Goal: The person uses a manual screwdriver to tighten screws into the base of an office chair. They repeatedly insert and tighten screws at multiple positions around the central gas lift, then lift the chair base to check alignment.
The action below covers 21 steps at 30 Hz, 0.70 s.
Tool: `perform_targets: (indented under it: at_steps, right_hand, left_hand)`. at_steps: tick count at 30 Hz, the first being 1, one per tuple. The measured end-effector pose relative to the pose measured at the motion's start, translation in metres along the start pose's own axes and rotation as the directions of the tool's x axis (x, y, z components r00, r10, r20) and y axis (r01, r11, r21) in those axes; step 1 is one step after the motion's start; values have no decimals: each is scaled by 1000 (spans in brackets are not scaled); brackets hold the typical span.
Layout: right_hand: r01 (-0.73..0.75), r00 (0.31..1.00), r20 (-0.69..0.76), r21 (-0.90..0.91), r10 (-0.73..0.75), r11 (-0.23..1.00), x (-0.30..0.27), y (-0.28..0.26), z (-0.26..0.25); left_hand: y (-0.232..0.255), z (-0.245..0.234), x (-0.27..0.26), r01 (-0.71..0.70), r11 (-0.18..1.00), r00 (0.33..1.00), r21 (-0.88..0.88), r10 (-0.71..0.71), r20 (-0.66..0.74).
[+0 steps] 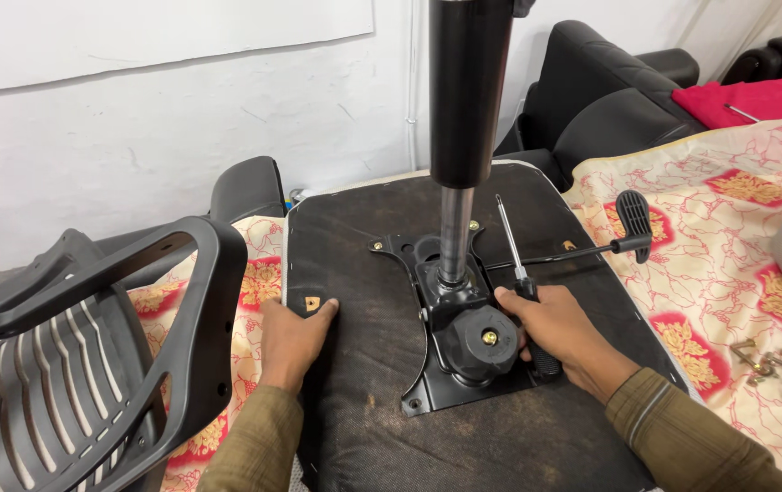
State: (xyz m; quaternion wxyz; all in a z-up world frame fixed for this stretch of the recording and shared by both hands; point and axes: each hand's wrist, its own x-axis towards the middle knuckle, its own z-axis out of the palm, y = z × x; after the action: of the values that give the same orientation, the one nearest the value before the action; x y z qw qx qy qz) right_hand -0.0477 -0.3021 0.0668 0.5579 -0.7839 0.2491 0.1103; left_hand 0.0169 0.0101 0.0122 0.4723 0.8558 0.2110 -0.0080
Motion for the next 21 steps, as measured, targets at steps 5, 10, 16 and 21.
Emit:
perform_targets:
  at_steps: [5,10,16,21]
  right_hand:
    - [63,990,-134,148,-43,987,11,2,0]
    - [101,932,-362,307,18,946,16,13,-17]
    - [60,899,-363,656,245,753,32,20,-47]
    - [167,970,-242,698,10,697,46,6,-41]
  left_hand:
    - [8,4,26,47,997,999,-54,-45,28]
    - [5,-1,45,99,992,988,-81,-88,125]
    - [-2,-3,50,101,991,985,88,-112,134]
    - [0,-3,51,78,983,986,166,-100,132]
